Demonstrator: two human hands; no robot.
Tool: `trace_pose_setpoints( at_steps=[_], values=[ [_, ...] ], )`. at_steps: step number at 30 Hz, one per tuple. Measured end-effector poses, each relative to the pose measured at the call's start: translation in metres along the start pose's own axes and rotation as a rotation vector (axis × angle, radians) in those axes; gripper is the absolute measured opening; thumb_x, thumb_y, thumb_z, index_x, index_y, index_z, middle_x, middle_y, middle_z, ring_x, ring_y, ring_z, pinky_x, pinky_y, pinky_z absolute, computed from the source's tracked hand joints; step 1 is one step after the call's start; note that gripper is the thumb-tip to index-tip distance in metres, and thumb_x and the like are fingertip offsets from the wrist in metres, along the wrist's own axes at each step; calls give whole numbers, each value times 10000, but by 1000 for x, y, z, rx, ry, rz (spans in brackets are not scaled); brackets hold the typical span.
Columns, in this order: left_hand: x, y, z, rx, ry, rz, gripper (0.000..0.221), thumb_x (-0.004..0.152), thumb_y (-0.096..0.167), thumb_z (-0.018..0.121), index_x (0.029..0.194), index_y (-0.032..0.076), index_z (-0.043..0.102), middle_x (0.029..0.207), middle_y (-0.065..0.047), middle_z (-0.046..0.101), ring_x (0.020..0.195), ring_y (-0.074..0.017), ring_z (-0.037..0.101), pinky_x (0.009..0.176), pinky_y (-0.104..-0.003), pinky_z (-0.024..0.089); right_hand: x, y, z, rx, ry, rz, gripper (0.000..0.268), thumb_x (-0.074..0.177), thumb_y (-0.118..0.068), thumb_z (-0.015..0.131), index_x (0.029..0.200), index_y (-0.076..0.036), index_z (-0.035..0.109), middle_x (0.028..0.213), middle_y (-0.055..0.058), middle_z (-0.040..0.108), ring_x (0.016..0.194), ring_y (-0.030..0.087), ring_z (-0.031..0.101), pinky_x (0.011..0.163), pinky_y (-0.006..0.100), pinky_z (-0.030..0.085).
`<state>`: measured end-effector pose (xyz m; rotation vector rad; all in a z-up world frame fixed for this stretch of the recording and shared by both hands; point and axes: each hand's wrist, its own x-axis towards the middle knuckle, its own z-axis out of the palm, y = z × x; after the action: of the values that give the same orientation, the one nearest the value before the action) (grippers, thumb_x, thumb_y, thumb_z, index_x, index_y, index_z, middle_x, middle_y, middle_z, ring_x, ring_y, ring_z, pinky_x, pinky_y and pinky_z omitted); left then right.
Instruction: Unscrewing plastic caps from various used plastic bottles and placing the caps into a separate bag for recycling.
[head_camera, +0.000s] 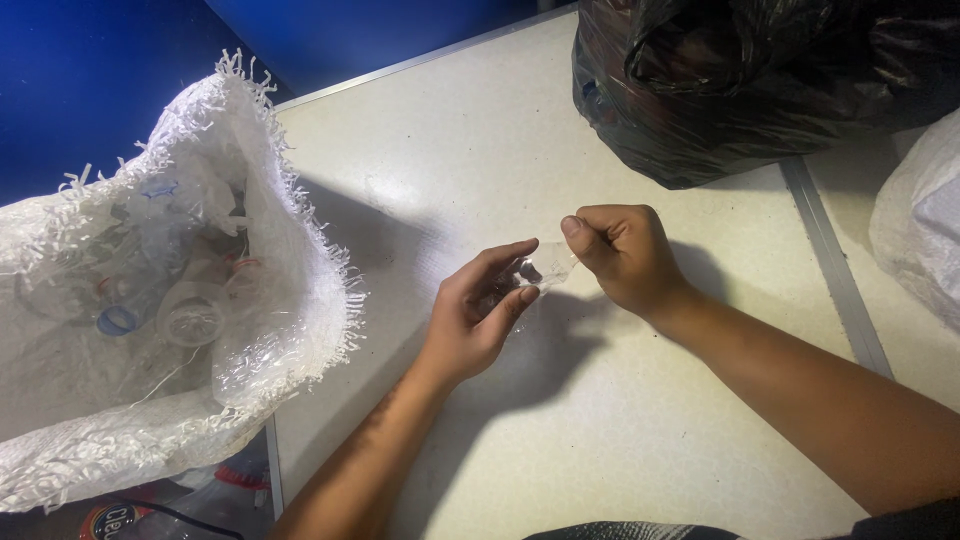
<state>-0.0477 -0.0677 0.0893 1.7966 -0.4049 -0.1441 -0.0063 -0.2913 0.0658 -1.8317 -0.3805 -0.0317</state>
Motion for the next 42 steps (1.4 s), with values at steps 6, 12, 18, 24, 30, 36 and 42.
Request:
trace_pose_setpoints(
  at_steps=[6,12,18,24,30,36,42],
  values=[
    [1,-17,0,-429,-58,-173,475,1031,226,661,1441,11,558,1088,-89,704,986,-117,655,852,-269,545,0,-8,-5,-42,-5,-76,503,1040,-358,588,651,-65,463,544,-30,432,538,62,356,478,281,295],
    [10,-32,-16,-777,-60,-312,473,1060,244,605,1459,3,526,1003,-102,670,892,-164,657,790,-326,562,6,-24,-6,-36,-48,-174,281,1033,-291,624,971,-23,571,788,13,574,684,75,491,619,249,428],
    [16,-43,-24,-729,150,-236,448,1047,192,567,1451,18,480,1075,-111,674,978,-174,688,866,-360,595,10,-20,-6,-42,-17,-140,160,1082,-163,586,1034,-17,628,941,25,636,821,83,556,736,249,474],
    [16,-41,-24,-437,304,-33,490,1041,107,618,1484,23,427,1159,-104,651,1056,-168,647,937,-309,548,13,-21,-6,-207,-3,49,119,1024,-157,642,1037,-41,663,948,48,663,827,120,595,763,273,498],
    [15,-33,-28,241,354,-10,480,995,138,657,1417,10,467,1273,-142,575,1128,-201,611,971,-331,531,13,-18,-6,-770,-215,-85,450,815,-272,764,1244,-151,700,1254,26,592,1223,205,476,1031,417,334],
    [15,-39,-29,276,366,50,412,1042,161,614,1400,-4,496,1294,-147,560,1096,-196,567,966,-347,503,12,-25,-1,-781,-265,-168,665,732,-430,824,1298,-120,662,1310,62,543,1308,251,394,1062,447,285],
    [15,-37,-28,193,375,35,358,1050,149,584,1370,-3,528,1217,-117,593,1011,-165,557,916,-322,504,10,-24,3,-852,-272,-125,626,767,-440,805,1309,-158,663,1341,53,530,1343,248,378,1093,456,288]
  ],
)
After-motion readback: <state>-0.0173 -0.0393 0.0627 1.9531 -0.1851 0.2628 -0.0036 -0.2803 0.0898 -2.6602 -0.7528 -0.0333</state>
